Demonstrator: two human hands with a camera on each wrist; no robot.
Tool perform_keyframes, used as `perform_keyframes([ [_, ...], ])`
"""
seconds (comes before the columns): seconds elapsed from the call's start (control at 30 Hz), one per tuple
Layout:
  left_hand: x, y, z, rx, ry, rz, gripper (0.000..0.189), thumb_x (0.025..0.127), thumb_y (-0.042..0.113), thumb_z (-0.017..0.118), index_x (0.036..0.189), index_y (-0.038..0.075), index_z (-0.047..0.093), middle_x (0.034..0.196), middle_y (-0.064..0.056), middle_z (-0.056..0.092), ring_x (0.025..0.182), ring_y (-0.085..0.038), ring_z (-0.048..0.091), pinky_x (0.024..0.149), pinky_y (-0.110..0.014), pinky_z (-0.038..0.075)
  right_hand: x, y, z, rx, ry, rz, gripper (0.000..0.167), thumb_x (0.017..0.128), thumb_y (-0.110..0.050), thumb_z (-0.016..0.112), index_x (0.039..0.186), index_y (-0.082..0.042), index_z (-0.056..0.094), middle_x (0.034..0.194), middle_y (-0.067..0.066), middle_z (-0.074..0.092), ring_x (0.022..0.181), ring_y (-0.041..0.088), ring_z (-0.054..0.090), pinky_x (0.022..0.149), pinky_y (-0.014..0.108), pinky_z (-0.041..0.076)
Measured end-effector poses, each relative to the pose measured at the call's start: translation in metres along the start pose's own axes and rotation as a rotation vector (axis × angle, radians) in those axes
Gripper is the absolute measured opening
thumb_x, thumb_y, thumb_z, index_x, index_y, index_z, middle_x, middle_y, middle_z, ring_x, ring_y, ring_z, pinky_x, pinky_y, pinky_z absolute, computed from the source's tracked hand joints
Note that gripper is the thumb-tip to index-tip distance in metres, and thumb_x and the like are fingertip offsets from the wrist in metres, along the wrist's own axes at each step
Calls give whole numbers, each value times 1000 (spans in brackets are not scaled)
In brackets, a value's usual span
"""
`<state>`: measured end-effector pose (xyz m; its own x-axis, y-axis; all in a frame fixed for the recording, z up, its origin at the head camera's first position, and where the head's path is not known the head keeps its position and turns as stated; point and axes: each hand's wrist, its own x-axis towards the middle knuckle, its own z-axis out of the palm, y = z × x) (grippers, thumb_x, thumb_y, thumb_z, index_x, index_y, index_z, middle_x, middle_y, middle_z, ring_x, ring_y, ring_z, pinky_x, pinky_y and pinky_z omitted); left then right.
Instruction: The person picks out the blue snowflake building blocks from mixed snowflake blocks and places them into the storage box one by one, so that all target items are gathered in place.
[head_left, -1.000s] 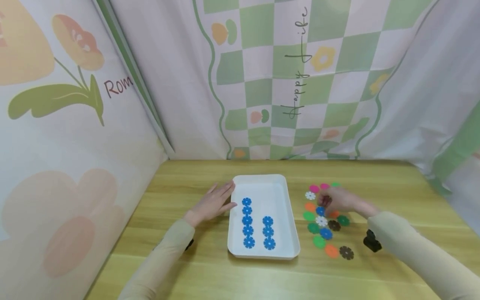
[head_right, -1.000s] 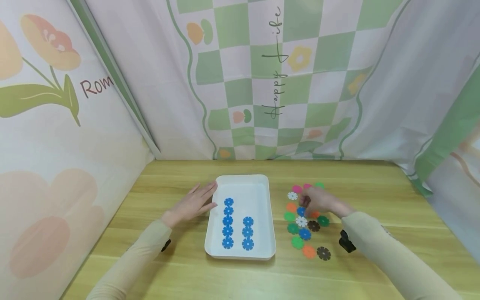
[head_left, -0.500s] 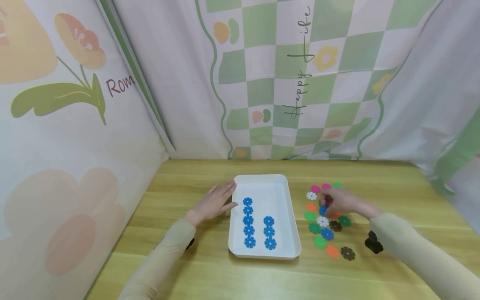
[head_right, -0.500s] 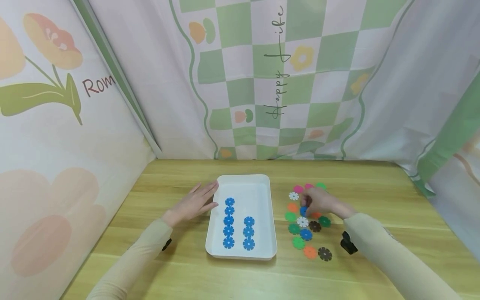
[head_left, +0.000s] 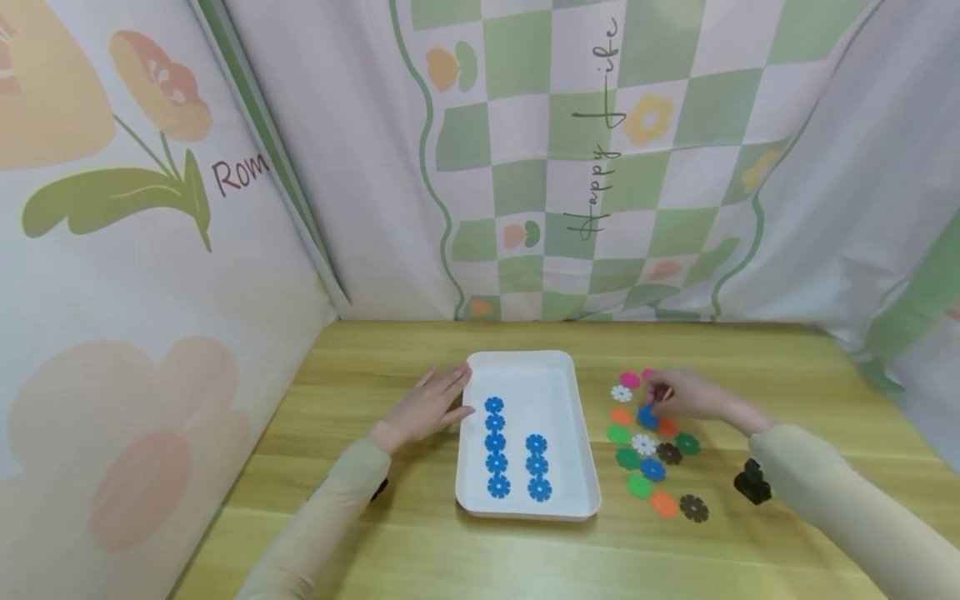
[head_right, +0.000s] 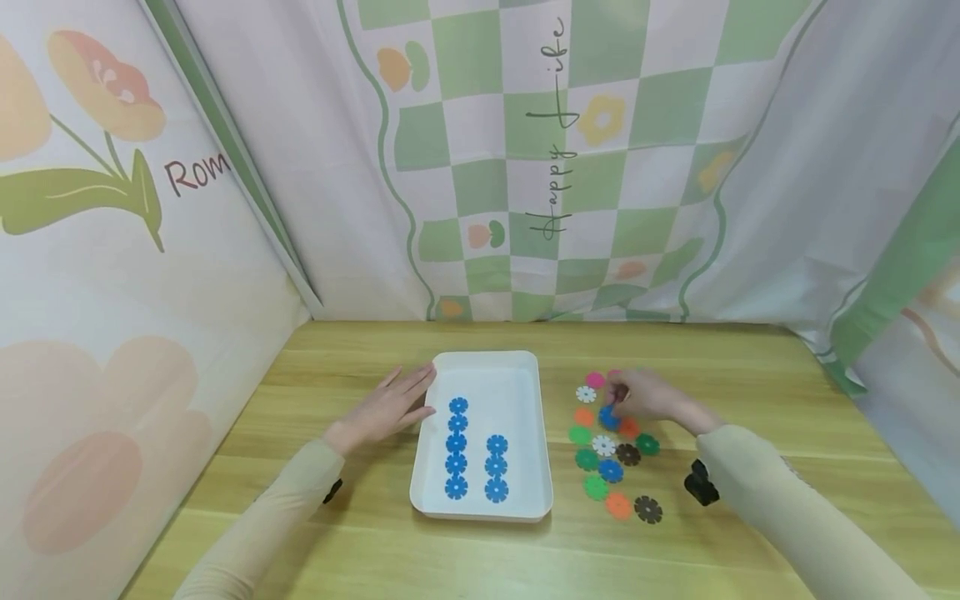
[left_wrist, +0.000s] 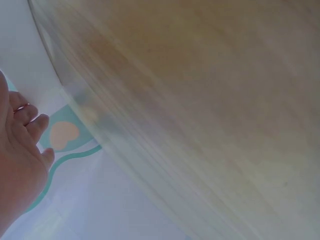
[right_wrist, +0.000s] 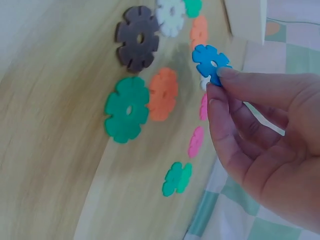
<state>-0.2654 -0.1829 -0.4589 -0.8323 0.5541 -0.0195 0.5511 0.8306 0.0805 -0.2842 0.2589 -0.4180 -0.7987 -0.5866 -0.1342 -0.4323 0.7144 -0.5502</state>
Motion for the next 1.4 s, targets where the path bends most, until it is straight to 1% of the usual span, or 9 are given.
perform_keyframes([
  [0.23,0,0,-1,9,-3,-3,73,104,54,36,158,7,19,167,-9,18,154,-25,24,127,-52,15,5,-20,-3,76,26,29,8,89,-9,67,95,-4,64,95,7,69,88,15,62,69,22,52],
  [0.4,0,1,-1,7,3,4,73,104,53,36,158,6,20,166,-9,19,154,-26,25,127,-53,15,14,-30,-2,94,33,35,11,92,-12,67,101,-5,65,97,6,69,88,14,62,69,23,53],
  [0.57,1,0,2,0,-3,0,73,104,54,35,158,7,19,167,-9,18,154,-26,24,127,-53,14,23,-42,-1,167,29,-5,11,91,-9,66,100,-3,65,94,9,68,82,14,62,69,29,57],
  [0.67,1,0,2,-1,-7,-5,73,104,54,35,158,7,19,167,-8,18,154,-25,23,127,-52,14,29,-50,0,195,35,-43,10,92,-8,66,100,-2,66,95,11,69,85,16,64,71,30,57],
  [0.8,2,0,2,0,-14,-10,74,104,54,34,159,8,17,167,-8,16,155,-25,22,128,-52,13,39,-61,3,179,46,-66,9,93,-9,65,99,-4,67,96,11,71,89,18,67,70,30,57],
  [0.93,1,0,1,-5,-11,-9,73,104,54,35,158,7,18,167,-8,16,154,-26,23,127,-52,14,52,-70,9,173,25,-68,7,92,-9,66,98,-5,67,93,9,71,85,17,67,71,34,60],
  [1.13,1,0,1,1,-13,-14,74,104,55,34,158,8,17,167,-7,16,155,-24,23,127,-52,13,72,-82,22,104,-2,-130,4,88,-5,68,92,-6,67,86,5,70,79,12,64,68,22,54],
  [1.3,2,-1,2,-2,-18,-18,74,104,56,33,159,9,17,167,-7,15,155,-25,22,128,-52,13,84,-93,34,45,-33,-162,4,87,0,66,88,-4,66,82,5,70,76,10,62,66,19,53],
  [1.4,3,-2,2,-1,-30,-21,75,104,57,33,159,10,15,168,-6,13,155,-24,21,128,-51,11,89,-98,40,-2,-53,-151,5,88,0,67,87,-5,66,82,3,68,74,8,59,64,18,52],
])
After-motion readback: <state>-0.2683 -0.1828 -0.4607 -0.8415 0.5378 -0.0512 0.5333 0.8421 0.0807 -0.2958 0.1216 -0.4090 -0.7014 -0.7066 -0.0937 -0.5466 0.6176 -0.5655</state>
